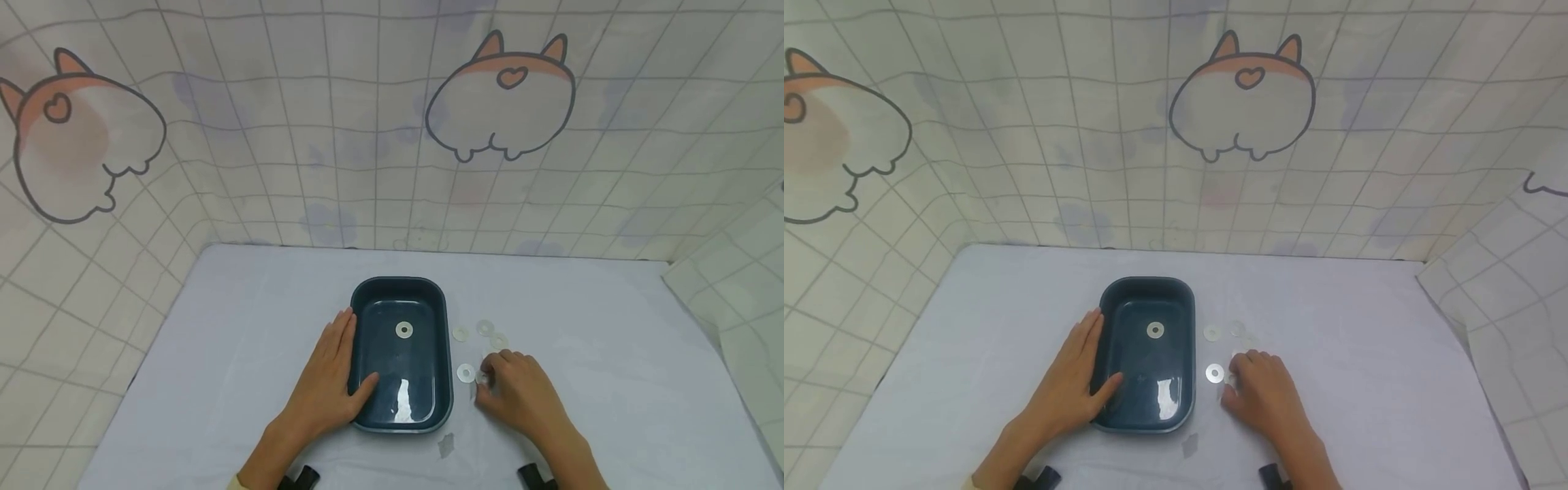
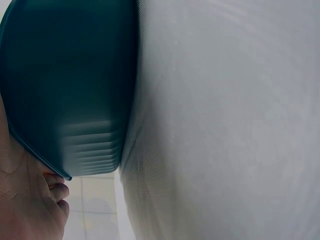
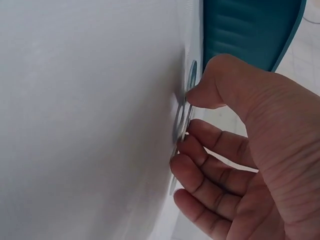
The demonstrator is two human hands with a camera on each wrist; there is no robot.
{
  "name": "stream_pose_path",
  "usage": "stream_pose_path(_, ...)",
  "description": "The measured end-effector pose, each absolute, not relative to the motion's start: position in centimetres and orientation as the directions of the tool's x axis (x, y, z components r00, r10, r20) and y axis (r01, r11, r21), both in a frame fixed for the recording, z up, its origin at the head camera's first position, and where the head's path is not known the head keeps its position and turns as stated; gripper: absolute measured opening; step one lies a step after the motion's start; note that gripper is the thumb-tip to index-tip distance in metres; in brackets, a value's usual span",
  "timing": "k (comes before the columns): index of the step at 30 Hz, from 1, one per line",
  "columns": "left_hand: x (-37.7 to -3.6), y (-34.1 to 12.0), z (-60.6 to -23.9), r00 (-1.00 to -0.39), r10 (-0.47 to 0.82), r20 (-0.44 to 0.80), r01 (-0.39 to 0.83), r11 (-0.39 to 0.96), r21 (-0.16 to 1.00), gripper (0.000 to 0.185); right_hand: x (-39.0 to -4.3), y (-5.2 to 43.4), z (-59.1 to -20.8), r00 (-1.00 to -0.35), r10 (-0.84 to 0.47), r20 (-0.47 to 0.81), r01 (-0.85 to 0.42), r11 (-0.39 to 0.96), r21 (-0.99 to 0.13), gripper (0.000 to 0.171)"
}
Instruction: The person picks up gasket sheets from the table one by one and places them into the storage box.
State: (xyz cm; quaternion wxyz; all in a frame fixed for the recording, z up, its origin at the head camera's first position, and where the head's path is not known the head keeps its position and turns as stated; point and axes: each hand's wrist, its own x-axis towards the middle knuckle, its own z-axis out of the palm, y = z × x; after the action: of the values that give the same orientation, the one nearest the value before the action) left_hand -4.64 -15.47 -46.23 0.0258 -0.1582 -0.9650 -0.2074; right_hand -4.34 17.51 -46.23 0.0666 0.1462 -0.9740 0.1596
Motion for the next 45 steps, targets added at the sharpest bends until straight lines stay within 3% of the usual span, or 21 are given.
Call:
stream_pose_path(21,-4.8,-15.2,-46.4,-0.94,0.293,0.176,0.34,0.861,0.379,0.1,-5.3,17.4,-45.7,-0.919,-0.329,0.218,-0.385,0.87,-0.308,0.018)
stream_pose_path(33,-4.8,-15.1,-46.6,-0.939,0.295,0.175,0.341,0.856,0.389,0.1,-5.9,17.2,-44.8,-0.887,-0.371,0.275,-0.443,0.851,-0.281,0.018)
stream_pose_path(45,-4.6,-15.3,-46.3,-0.951,0.284,0.12,0.308,0.867,0.391,0.098,-6.5,16.9,-43.6,-0.889,-0.384,0.25,-0.447,0.846,-0.292,0.021)
